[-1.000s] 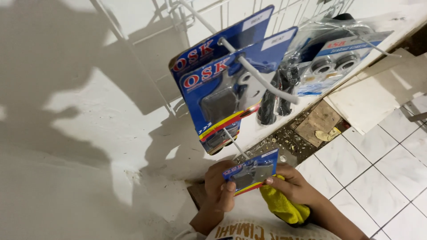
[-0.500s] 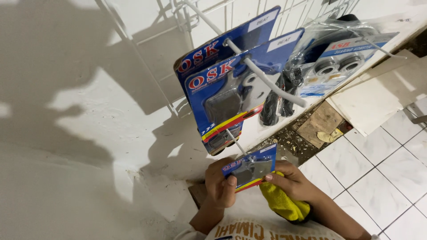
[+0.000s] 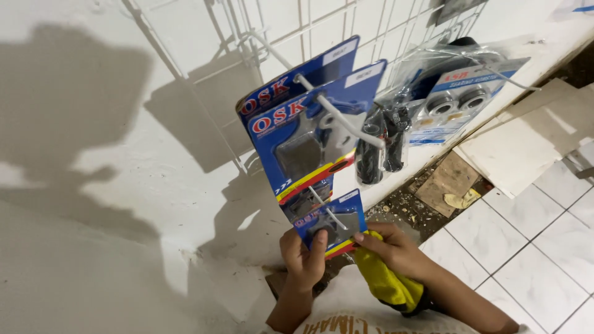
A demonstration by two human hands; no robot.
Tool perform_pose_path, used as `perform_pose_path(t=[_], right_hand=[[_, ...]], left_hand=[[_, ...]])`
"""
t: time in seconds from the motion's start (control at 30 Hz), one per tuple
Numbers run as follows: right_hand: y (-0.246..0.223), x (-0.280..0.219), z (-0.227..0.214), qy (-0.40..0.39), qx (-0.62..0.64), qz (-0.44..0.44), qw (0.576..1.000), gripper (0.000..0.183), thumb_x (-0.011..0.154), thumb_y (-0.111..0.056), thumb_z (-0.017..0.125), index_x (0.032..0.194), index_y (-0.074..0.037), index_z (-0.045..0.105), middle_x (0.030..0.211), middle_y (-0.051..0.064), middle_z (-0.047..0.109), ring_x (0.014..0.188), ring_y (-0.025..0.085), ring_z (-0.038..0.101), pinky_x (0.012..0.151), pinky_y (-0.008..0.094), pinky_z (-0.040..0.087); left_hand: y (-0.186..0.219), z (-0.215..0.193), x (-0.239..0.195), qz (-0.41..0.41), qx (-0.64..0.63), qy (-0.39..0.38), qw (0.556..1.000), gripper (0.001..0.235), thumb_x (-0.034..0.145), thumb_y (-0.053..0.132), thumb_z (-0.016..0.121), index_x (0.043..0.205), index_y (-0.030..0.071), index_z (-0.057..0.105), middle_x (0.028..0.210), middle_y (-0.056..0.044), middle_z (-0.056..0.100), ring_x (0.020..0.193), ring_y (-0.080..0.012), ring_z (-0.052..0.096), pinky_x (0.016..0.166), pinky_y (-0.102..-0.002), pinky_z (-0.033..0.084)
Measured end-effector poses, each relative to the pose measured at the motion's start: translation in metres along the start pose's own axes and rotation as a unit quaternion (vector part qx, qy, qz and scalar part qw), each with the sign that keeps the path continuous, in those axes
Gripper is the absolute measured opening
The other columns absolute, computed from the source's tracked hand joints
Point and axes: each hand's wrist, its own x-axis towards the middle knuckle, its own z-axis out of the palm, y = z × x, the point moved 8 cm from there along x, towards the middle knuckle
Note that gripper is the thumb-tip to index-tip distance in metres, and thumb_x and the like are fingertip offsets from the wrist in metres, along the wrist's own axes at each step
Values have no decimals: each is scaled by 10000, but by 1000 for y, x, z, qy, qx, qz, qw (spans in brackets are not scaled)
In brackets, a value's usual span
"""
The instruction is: The person wipes a packaged tool with a yellow cloth, cleaning the plastic and cardboard packaging. They then hang the item on a wall display rack and proceed to wipe another similar packaged tool.
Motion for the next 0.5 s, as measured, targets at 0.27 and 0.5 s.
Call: perform_pose_path(t=[0.27, 0.5], right_hand=[[-16, -10, -22, -26, -16, 6, 1000, 388, 961, -357, 605, 1097, -47, 795, 882, 59, 756, 828, 128, 693, 746, 267, 546], [5, -12, -62, 13, 63, 89, 994, 418, 952, -365, 579, 1067, -15, 776, 844, 74, 714, 748, 180, 672, 671, 315, 539]], left_hand=[[15, -7, 16, -32, 23, 60, 997, 240, 977, 102, 678, 1152, -62, 682, 995, -122, 751, 824, -163, 670, 730, -299, 524], [69, -23, -76, 225, 123, 318, 913, 358, 1050, 391, 605, 1158, 51, 568, 1071, -109, 558, 964, -231, 583, 857, -374, 519]])
